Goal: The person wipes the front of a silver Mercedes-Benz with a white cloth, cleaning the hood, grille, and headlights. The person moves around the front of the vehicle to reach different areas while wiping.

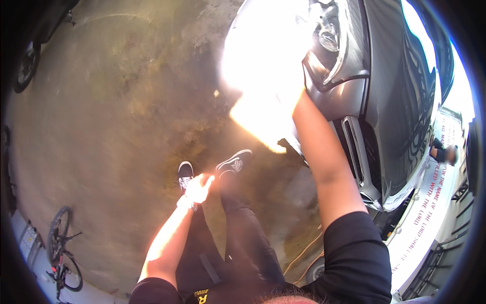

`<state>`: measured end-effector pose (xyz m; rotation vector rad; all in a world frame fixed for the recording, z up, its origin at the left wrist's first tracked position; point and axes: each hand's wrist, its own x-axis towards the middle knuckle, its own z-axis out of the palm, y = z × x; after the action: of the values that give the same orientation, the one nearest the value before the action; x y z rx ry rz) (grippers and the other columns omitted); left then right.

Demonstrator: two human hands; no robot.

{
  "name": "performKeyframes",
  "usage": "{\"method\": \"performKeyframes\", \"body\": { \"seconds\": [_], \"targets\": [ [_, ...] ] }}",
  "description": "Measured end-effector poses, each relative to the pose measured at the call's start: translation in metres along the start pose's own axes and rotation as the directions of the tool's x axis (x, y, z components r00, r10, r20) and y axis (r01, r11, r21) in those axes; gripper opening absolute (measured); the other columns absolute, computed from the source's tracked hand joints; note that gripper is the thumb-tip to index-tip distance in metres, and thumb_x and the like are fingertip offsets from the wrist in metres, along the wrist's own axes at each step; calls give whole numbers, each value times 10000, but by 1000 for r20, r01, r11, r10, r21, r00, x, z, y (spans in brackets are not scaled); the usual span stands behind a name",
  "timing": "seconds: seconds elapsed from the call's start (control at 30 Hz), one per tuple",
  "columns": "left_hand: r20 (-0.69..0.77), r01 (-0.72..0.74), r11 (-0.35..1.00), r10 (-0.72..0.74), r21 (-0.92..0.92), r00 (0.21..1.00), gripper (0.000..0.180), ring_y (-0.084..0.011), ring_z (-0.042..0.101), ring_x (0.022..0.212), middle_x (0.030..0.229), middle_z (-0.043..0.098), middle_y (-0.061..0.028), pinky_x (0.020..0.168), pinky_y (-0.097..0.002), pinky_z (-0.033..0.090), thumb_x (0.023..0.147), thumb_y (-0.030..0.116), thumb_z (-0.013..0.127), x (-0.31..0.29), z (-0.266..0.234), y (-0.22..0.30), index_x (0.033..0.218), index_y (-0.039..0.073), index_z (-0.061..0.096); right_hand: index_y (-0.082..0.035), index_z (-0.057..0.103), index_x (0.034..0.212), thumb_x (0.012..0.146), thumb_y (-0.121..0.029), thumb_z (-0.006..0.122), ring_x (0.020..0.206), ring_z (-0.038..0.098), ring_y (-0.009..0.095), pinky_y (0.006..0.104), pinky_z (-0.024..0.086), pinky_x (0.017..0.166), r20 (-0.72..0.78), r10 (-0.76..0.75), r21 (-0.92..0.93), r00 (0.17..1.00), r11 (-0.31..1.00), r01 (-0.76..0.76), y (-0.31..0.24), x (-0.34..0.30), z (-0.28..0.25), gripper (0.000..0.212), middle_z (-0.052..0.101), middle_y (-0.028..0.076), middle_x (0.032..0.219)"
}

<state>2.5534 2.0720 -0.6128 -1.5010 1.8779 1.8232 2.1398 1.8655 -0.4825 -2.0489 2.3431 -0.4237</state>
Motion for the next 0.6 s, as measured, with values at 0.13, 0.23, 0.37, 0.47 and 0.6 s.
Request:
{"method": "performKeyframes", "body": {
  "seconds": [0.13, 0.23, 0.37, 0.47, 0.6],
  "targets": [
    [-175, -102, 981, 73, -163, 982, 372, -350, 695, 1067, 1135, 725, -217, 953, -413, 531, 1033, 342, 599, 74, -11, 74, 1190, 18, 696, -35, 684, 1212, 901, -284, 647, 1153, 592, 354, 473, 434, 1035, -174, 4, 3, 985, 1000, -3, 8, 18, 15, 400, 698, 152, 1166],
    [-354, -327, 921, 240, -211, 904, 295, -151, 668, 856, 1030, 738, -88, 788, -316, 537, 1038, 252, 615, 103, -1, 141, 1201, 15, 679, -29, 671, 1240, 895, -285, 643, 1194, 566, 379, 504, 392, 1103, -150, 69, 61, 986, 996, -60, 8, -67, -1, 430, 690, 162, 1192],
    [-263, -204, 839, 75, -504, 962, 274, -156, 657, 975, 1093, 714, -67, 874, -324, 529, 1014, 220, 636, 84, 39, 226, 1215, 36, 663, 40, 625, 1281, 914, -279, 642, 1234, 547, 424, 520, 431, 1069, 407, 199, 238, 891, 919, -314, -8, -205, -53, 487, 669, 237, 1209],
    [-101, -53, 586, -51, -808, 994, 327, -141, 634, 1092, 1222, 678, -68, 959, -309, 516, 995, 180, 648, 70, 61, 265, 1282, 24, 630, 84, 552, 1374, 943, -228, 666, 1206, 575, 454, 464, 475, 1028, 336, 172, 545, 926, 767, -339, -7, -257, -101, 544, 638, 290, 1233],
    [255, 103, 472, 271, -876, 928, 409, -159, 605, 1187, 1293, 660, -74, 1053, -338, 464, 1045, 206, 573, 63, 45, 290, 1406, 15, 553, 62, 539, 1404, 913, -200, 713, 1203, 584, 461, 484, 454, 1045, 277, 53, 760, 959, 599, -252, 4, -256, -153, 583, 622, 294, 1266]
  ]
}}
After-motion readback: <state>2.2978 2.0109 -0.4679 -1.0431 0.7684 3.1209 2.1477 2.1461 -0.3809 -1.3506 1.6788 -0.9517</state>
